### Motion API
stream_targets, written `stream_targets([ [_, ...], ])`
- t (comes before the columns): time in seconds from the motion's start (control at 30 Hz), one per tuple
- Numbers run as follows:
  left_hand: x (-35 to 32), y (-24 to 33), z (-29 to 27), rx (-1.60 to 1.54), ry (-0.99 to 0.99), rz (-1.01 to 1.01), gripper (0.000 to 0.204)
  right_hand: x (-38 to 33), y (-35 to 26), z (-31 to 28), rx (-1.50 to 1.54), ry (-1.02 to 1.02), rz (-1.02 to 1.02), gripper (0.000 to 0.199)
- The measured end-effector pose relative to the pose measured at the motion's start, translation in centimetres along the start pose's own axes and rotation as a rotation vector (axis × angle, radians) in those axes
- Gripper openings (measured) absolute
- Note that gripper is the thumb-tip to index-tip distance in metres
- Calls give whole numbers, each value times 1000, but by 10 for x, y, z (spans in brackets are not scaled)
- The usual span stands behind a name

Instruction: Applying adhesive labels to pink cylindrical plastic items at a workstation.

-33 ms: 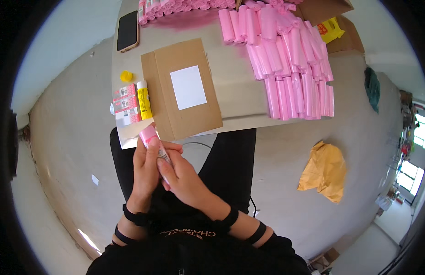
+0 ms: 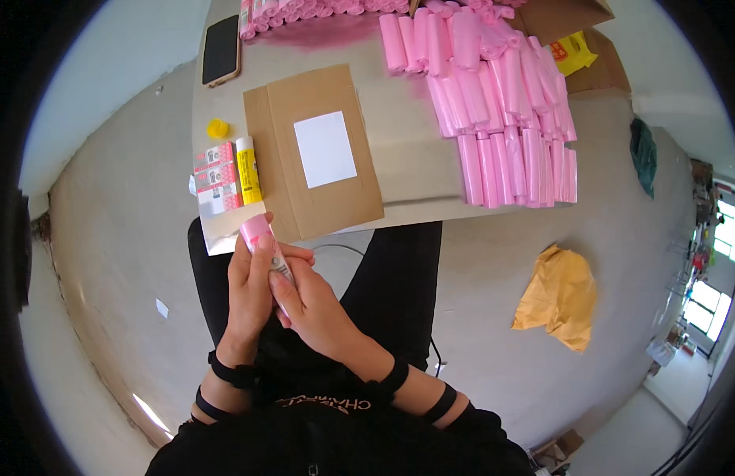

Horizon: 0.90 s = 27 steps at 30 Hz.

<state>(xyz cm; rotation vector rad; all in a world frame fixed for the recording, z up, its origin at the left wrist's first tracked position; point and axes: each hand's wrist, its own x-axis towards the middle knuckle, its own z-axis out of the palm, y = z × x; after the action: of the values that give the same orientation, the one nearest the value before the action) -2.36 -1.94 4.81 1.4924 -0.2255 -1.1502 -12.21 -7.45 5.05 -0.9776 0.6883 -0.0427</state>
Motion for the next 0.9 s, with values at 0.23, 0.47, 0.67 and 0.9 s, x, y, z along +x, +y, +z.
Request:
stream_targets([
  [0.23,18,7,-16,-308,-74,-327,56,-2,-2,4,-12,35,-53,26],
  [0.47,7,2,-5,22,-55,-85,55,8,5,-6,83,-61,-24,30],
  [0.67,14,5,-10,-169,-34,-217,65,2,1,-4,80,-150,-55,44],
  [0.9,3,8,-21,-494,-228,-103,55,1,-13,-25,129,-147,131,49],
])
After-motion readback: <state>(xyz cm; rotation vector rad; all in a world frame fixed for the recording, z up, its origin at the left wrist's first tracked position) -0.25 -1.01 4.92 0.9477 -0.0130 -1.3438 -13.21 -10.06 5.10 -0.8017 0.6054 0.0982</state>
